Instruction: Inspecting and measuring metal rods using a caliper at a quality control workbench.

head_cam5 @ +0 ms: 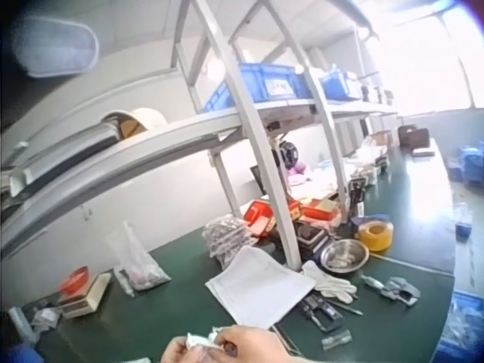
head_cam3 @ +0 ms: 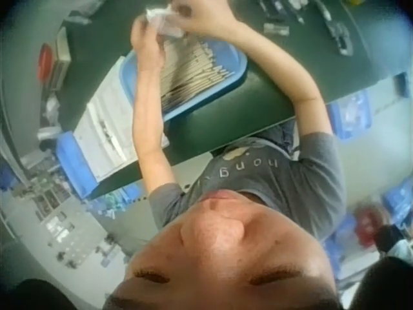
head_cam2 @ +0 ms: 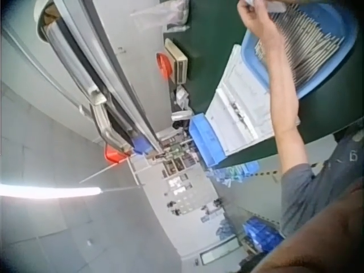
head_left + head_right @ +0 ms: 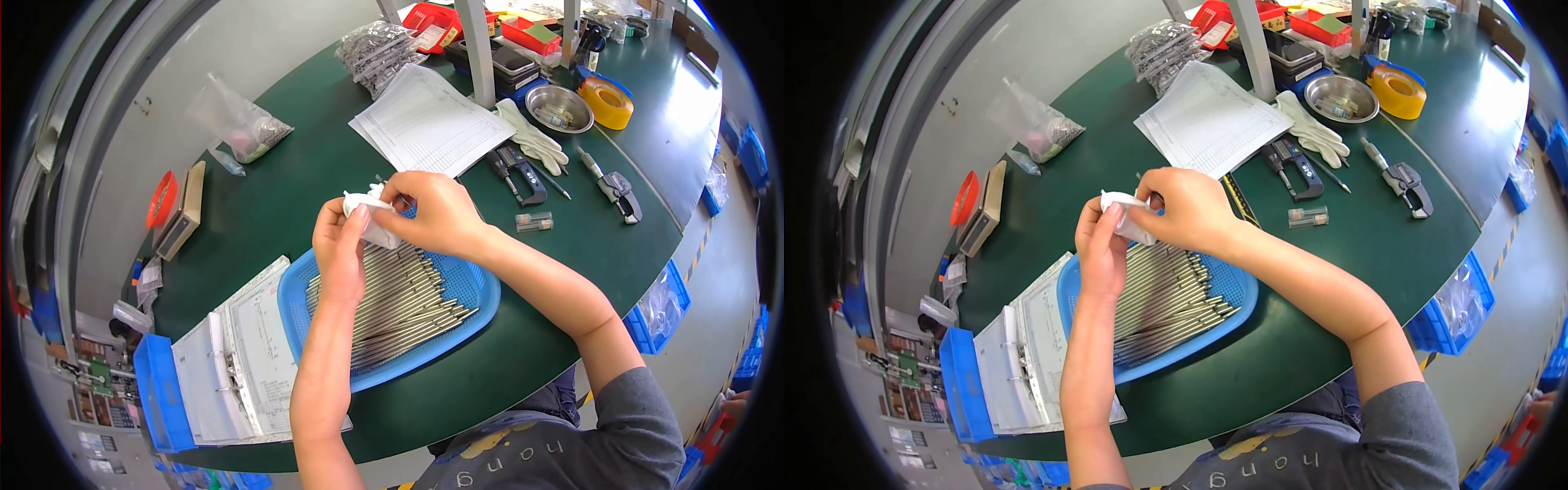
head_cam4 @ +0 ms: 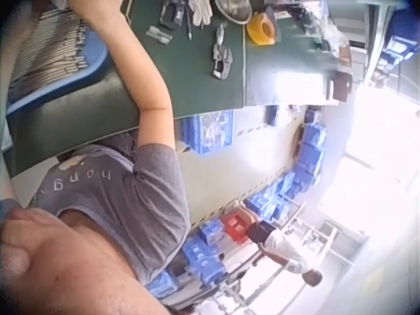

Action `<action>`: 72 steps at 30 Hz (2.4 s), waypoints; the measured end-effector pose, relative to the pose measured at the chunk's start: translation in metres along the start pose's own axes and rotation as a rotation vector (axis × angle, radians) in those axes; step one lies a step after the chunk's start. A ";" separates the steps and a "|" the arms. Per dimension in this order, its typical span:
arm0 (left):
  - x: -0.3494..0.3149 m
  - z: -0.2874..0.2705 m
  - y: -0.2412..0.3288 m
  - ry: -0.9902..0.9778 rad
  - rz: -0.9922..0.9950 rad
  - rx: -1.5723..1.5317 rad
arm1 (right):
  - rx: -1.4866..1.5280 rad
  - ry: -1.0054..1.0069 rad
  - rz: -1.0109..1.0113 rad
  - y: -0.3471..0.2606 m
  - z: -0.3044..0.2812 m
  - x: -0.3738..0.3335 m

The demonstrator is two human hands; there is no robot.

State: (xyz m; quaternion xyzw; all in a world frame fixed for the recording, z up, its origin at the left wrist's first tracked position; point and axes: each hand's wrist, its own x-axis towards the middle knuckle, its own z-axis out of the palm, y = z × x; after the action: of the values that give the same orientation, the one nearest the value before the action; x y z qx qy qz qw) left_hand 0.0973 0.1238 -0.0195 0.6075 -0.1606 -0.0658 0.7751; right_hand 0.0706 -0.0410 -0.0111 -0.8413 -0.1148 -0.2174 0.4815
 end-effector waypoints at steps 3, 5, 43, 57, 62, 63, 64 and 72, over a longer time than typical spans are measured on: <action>0.003 0.002 -0.001 0.144 0.178 0.229 | 0.038 0.013 0.086 0.005 0.001 0.006; 0.002 0.006 0.007 0.240 0.273 0.400 | 0.164 0.070 0.116 0.011 -0.004 0.010; -0.011 0.014 0.018 0.000 -0.192 -0.340 | -0.269 0.252 -0.734 -0.016 0.017 -0.017; 0.009 0.018 0.020 -0.060 0.070 -0.496 | -0.121 -0.004 -0.839 -0.018 0.018 -0.024; 0.015 0.034 0.038 -0.195 0.033 -0.937 | -0.095 -0.010 -0.798 -0.021 0.018 -0.028; 0.016 0.032 0.036 -0.230 0.042 -0.900 | -0.082 -0.008 -0.791 -0.022 0.018 -0.028; 0.015 0.031 0.034 -0.230 0.046 -0.901 | -0.082 -0.010 -0.794 -0.022 0.018 -0.028; 0.011 0.010 0.019 -0.041 -0.088 -0.749 | -0.106 -0.029 -0.779 -0.020 0.019 -0.029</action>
State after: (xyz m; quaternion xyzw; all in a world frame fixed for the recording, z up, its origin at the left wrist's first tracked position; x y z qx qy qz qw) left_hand 0.1021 0.1159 0.0027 0.2867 -0.1145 -0.1653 0.9367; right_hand 0.0421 -0.0140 -0.0178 -0.7614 -0.4209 -0.3776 0.3170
